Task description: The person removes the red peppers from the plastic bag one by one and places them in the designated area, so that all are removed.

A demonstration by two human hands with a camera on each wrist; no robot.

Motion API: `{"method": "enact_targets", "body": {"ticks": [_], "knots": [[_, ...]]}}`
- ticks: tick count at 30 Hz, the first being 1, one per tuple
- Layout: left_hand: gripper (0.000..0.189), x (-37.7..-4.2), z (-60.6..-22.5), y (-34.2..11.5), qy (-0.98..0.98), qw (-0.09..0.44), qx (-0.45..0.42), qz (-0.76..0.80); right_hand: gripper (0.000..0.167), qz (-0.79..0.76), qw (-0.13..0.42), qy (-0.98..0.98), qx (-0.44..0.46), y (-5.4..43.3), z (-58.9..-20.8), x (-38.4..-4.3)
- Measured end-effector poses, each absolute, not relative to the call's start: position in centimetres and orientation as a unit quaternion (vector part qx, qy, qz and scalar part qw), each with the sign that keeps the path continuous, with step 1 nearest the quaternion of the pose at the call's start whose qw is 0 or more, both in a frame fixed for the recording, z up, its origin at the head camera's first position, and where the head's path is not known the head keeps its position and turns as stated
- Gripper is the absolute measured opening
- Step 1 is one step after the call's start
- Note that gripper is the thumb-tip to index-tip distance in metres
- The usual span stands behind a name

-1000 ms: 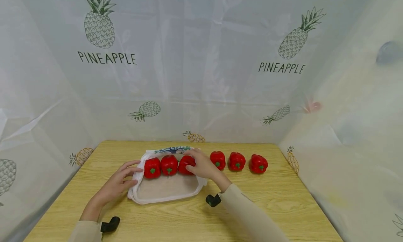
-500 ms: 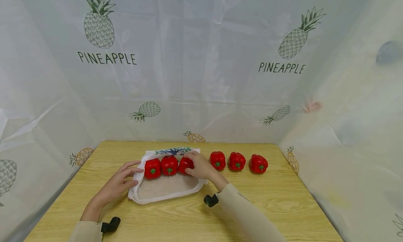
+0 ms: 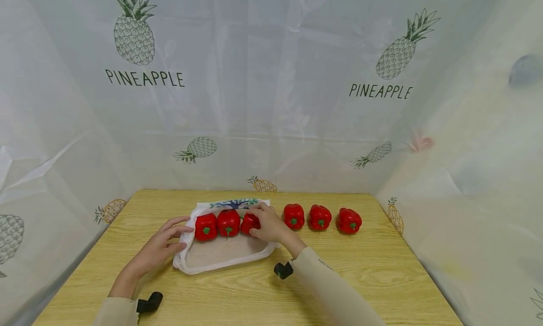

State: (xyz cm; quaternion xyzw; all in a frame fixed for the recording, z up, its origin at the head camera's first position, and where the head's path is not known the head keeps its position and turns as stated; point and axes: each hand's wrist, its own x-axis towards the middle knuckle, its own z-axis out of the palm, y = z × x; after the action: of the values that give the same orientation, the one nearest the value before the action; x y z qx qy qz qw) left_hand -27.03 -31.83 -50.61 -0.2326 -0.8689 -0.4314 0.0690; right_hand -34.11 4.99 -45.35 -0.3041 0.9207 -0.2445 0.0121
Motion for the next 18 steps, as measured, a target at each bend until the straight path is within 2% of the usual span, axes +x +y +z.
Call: {"method": "enact_targets", "body": {"ticks": [12, 18], "knots": [[0.036, -26.95, -50.47, -31.84, -0.862, 0.063, -0.24, -0.442, 0.036, -0.265, 0.005, 0.913, -0.309, 5.39, -45.89, -34.11], [0.035, -26.99, -50.5, -31.84, -0.863, 0.062, -0.238, -0.441, 0.036, -0.261, -0.005, 0.921, -0.291, 5.09, -46.21, -33.93]]}}
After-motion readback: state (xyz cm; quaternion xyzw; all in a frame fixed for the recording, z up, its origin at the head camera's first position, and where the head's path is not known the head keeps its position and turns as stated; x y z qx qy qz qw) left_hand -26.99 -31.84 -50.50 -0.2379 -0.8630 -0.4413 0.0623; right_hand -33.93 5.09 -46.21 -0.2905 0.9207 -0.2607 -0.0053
